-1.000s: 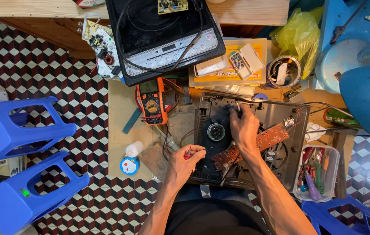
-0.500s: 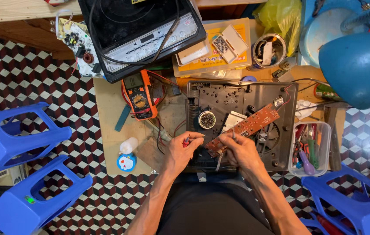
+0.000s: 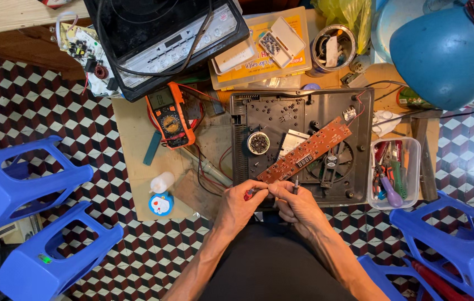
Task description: The person repairs an electronic circuit board by hand, using a multimeter to test connections and a soldering iron to solder wires. They repeatedly strip, twist, and solder wires to the board, testing the connections between steps.
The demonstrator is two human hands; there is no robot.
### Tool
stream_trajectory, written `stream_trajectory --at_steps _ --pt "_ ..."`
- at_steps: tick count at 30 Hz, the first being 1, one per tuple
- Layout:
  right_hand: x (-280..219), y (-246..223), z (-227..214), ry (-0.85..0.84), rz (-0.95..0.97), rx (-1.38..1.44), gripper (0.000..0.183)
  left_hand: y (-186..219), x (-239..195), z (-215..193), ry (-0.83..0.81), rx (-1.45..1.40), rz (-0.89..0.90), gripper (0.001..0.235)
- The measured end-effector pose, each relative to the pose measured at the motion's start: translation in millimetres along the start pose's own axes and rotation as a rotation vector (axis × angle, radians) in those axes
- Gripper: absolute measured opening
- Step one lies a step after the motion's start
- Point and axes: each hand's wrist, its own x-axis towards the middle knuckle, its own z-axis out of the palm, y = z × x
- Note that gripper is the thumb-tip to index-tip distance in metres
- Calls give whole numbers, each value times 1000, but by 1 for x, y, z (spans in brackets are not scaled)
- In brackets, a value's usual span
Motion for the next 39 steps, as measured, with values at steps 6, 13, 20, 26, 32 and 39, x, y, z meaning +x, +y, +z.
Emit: stream_trajectory --at_steps 6,13,20,26,32,39 --pt "-8 11 -15 -7 41 52 19 5 -19 16 110 -126 185 16" --pt "-20 11 -25 15 -49 330 14 25 -8 24 17 -185 126 16" --pt "-42 -23 -52 29 -273 510 16 55 9 53 -97 -458 119 19" --pt "-54 -68 -90 32 -382 496 21 76 3 72 -74 -600 88 26" --pt "-48 -118 -109 -64 -386 436 22 118 37 102 -12 -764 170 27" --pt "-31 -148 -120 -225 -415 376 12 126 73 127 19 -835 116 28"
